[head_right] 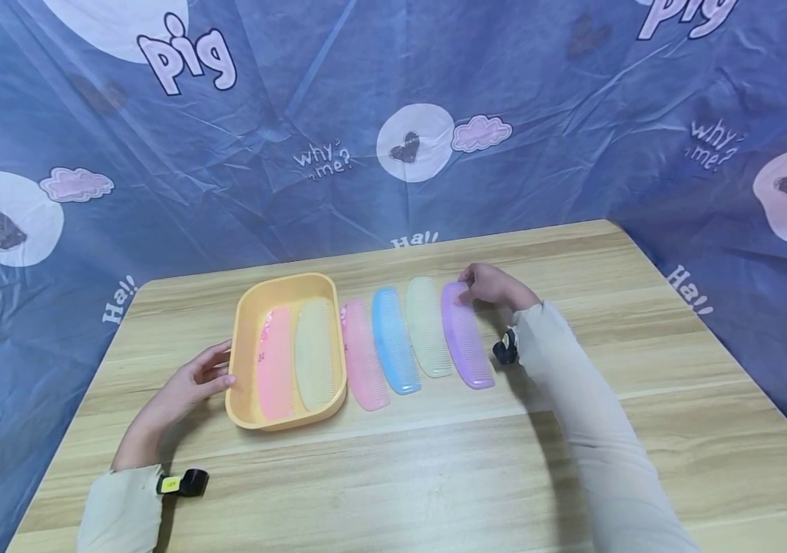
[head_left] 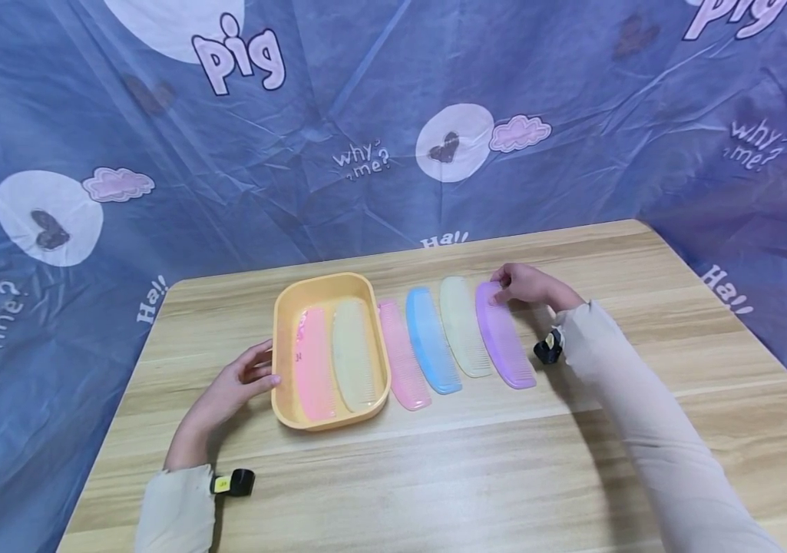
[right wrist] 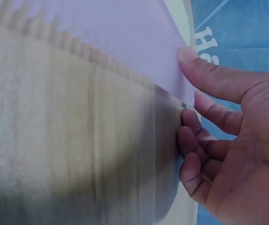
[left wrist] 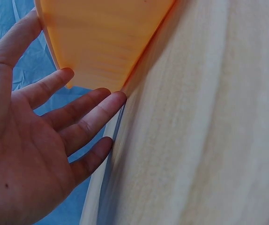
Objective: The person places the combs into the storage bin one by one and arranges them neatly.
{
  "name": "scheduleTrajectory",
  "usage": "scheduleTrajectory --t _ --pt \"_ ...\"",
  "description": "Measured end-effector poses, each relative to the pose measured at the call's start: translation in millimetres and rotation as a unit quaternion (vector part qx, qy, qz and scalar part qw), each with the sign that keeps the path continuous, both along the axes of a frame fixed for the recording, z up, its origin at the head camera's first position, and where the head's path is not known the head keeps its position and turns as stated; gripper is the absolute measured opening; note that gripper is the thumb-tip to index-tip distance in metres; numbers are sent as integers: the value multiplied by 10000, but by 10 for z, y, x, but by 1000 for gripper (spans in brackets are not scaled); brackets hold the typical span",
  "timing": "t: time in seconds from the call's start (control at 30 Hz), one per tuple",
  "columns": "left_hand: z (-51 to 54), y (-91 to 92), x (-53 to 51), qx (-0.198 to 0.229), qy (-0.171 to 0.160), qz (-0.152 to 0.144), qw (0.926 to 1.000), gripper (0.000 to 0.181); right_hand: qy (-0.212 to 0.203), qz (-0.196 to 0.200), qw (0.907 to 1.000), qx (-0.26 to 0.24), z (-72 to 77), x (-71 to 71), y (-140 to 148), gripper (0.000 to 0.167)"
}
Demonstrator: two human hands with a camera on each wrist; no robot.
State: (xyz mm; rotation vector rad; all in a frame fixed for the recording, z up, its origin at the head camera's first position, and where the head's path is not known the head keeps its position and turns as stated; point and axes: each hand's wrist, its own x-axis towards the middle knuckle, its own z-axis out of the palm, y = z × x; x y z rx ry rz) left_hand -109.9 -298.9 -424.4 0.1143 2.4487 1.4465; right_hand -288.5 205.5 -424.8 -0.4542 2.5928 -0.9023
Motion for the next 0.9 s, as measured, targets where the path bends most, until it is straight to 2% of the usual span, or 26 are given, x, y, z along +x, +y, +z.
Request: scheduleTrajectory --t 0.33,0.57,0.9 --pt "-12 3 -4 26 20 7 10000 72 -5 -132 9999 -107 38 15 24 34" --pt "-13 5 -1 -22 -26 18 10000 73 -523 -184 9972 -497 11 20 52 40" --pt "-7 6 0 62 -34 16 10000 73 -1198 -487 9857 -1081 3 44 87 46"
